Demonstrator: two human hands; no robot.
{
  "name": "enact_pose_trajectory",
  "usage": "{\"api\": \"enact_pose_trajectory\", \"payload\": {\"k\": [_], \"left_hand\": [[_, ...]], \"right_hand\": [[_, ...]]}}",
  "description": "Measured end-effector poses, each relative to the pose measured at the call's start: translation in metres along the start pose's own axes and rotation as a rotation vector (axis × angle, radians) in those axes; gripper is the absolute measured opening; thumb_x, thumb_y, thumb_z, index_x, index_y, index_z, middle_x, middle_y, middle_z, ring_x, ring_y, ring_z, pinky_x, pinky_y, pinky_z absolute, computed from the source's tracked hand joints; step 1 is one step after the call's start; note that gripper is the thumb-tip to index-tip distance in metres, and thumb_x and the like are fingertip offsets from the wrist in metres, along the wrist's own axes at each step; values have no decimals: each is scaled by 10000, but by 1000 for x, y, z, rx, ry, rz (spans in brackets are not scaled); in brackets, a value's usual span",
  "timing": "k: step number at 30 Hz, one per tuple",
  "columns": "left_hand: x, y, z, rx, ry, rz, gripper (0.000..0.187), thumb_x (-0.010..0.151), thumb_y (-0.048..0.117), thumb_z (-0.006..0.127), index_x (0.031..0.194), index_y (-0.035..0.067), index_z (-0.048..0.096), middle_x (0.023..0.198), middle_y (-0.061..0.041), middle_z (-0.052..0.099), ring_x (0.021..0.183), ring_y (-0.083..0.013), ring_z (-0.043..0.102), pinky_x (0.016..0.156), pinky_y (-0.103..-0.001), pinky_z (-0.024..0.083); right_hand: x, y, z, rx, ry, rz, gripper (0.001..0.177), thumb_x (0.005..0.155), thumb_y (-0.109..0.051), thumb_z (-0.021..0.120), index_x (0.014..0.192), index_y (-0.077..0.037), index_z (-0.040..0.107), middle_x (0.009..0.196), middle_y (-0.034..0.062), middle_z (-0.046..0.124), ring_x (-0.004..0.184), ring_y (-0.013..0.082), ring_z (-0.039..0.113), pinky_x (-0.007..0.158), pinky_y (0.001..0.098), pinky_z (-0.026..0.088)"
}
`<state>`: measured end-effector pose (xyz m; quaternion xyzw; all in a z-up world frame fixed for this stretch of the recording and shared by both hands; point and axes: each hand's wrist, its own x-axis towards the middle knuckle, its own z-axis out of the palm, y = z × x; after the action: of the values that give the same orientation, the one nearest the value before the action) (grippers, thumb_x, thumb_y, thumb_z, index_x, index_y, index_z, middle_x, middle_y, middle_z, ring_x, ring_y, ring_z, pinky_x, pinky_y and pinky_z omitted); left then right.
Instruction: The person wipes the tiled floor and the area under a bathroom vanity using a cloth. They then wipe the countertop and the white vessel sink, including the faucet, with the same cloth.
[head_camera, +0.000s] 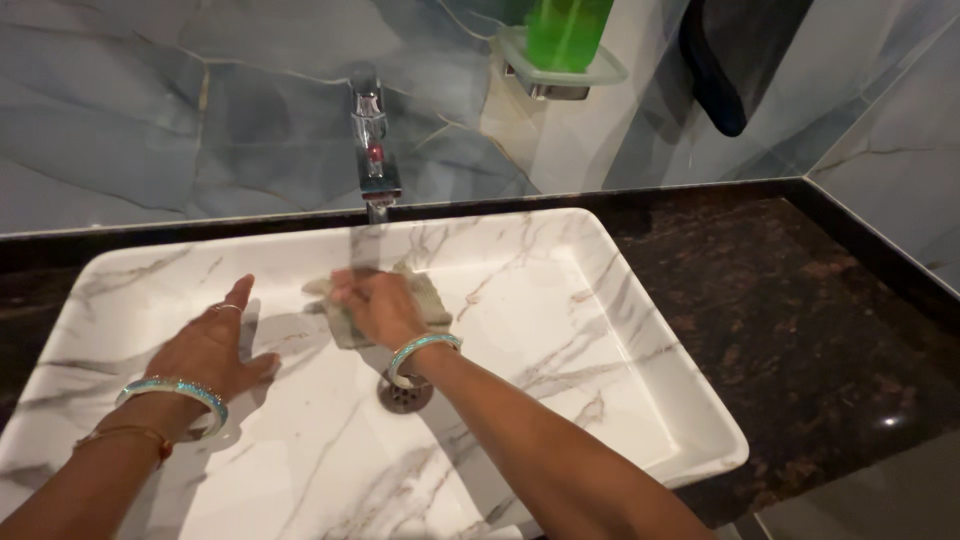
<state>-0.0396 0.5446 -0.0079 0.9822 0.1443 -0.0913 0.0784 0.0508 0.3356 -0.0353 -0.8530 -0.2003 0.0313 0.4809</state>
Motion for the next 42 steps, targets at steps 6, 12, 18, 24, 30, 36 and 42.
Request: {"api": "enact_pose_trajectory", "payload": {"k": [6, 12, 18, 24, 30, 36, 42], "left_hand": [[-12, -11, -43, 335, 239, -3, 912, 828, 524, 730, 1571, 291, 256, 1686, -3, 184, 1554, -194, 154, 1206, -605, 202], [9, -19, -58, 279, 180, -170, 1228, 670, 662, 796, 1604, 365, 57, 1714, -5, -95, 1564, -284, -95, 1191, -665, 96], [18, -42, -60, 139, 95, -224, 1386, 620, 621, 863, 1643, 328, -24, 1722, -58, -87, 1586, -272, -17, 1207, -587, 246], [20, -53, -70, 196, 27, -194, 1449, 664, 645, 862, 1664, 203, -89, 1745, -101, -89, 1597, -236, 59, 1194, -492, 346], [26, -71, -76, 249, -64, -72, 1480, 744, 528, 910, 1597, 110, -224, 1700, -101, -183, 1577, -244, -83, 1267, -379, 145], [29, -89, -59, 95, 90, 10, 1417, 749, 406, 880, 1548, 7, -220, 1687, -140, -141, 1566, -281, -92, 1264, -334, 112], [23, -97, -61, -56, 263, 4, 1276, 783, 200, 776, 1574, 28, -210, 1689, -163, -42, 1549, -360, -80, 1258, -378, 80]], "right_hand": [[9, -28, -44, -197, 690, -323, 186, 881, -144, 719, 1051, -135, 794, 1186, 52, 740, 1094, 278, 617, 944, 391, 513], [45, -13, -50, -329, 697, -84, 210, 836, -203, 745, 1012, -87, 745, 1095, 110, 546, 1053, 302, 545, 875, 435, 490], [88, 6, 1, -206, 922, -30, 132, 883, -132, 699, 913, -7, 666, 1132, 122, 570, 1056, 319, 559, 901, 438, 485], [67, -32, 37, 5, 855, 72, 251, 885, -171, 685, 1075, -18, 621, 1106, 207, 591, 963, 321, 618, 854, 414, 508], [63, -94, 96, -163, 659, -272, 202, 872, -122, 706, 1053, -37, 736, 1112, 197, 685, 1050, 370, 604, 934, 458, 474], [88, -125, 140, -255, 245, -488, 188, 867, -180, 691, 1002, -98, 795, 1049, 139, 728, 1075, 326, 661, 1053, 436, 478], [109, -117, 105, -524, 145, -135, 230, 886, -214, 630, 924, -37, 774, 967, 257, 720, 975, 410, 697, 903, 494, 556]]}}
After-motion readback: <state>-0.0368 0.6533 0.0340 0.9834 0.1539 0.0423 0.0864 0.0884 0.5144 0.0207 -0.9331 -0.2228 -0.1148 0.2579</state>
